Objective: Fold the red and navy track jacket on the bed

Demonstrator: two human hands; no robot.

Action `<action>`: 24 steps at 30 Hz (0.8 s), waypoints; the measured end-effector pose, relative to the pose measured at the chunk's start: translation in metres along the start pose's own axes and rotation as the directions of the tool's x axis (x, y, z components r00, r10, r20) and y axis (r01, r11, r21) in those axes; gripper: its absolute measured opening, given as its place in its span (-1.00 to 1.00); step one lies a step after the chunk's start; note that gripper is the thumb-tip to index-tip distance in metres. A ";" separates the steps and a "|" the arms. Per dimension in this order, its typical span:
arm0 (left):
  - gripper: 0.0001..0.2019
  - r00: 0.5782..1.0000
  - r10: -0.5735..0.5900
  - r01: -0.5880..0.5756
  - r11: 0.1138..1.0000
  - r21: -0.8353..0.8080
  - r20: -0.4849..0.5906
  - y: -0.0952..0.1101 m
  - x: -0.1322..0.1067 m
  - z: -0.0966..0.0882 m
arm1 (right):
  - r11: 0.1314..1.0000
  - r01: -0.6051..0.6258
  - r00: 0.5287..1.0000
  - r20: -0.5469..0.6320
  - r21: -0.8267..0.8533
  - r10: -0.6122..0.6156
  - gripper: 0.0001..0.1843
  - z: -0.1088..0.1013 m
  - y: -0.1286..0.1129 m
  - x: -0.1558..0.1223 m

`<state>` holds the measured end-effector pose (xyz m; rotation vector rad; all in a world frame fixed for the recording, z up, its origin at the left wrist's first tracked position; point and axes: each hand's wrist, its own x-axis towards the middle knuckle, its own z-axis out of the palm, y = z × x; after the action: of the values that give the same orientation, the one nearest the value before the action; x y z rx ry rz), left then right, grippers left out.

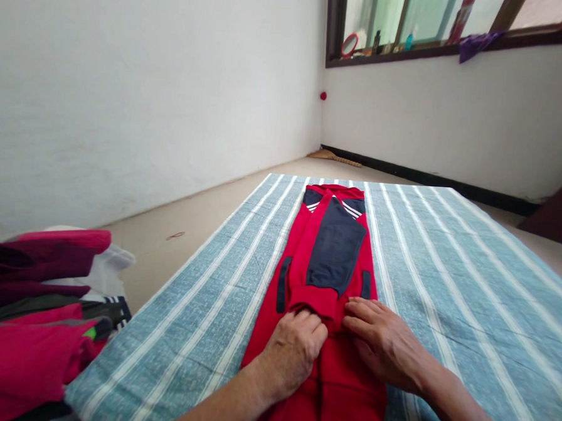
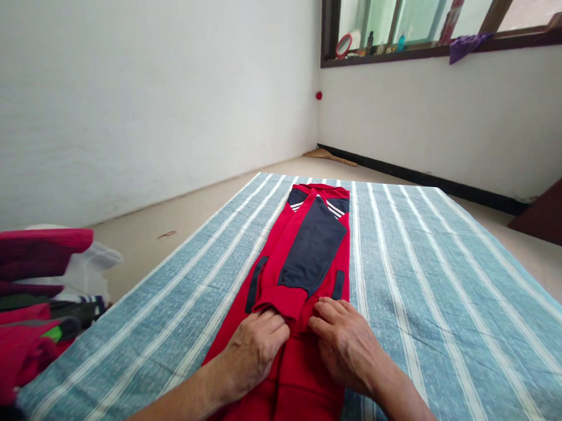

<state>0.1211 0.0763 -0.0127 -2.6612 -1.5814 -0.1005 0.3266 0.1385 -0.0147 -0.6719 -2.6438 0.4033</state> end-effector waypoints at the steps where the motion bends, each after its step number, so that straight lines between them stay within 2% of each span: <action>1: -0.87 1.000 0.001 -0.001 1.000 0.002 0.007 0.000 0.001 -0.001 | 1.000 0.000 1.000 0.003 0.003 0.000 -0.72 -0.001 0.000 0.000; 10: -0.90 0.998 0.048 -0.050 0.998 0.045 0.043 0.004 0.003 -0.007 | 0.997 0.036 0.999 -0.037 -0.063 -0.038 -0.72 -0.003 0.000 0.004; 15: -0.91 0.998 0.034 -0.035 0.999 0.026 0.045 0.004 0.003 -0.005 | 0.998 0.022 1.000 0.014 -0.067 -0.021 -0.73 -0.002 -0.003 0.006; 20: -0.73 0.999 0.046 -0.046 0.999 0.012 0.004 0.004 0.002 -0.001 | 1.000 -0.008 0.998 0.057 -0.020 0.009 -0.76 -0.003 0.000 0.005; 24: -0.77 0.997 0.060 -0.062 0.998 0.033 0.054 0.005 0.003 0.000 | 1.000 0.001 0.999 0.049 0.007 -0.001 -0.72 -0.005 0.001 0.005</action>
<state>0.1267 0.0769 -0.0123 -2.7048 -1.5006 -0.0002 0.3256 0.1430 -0.0092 -0.6667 -2.6873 0.4338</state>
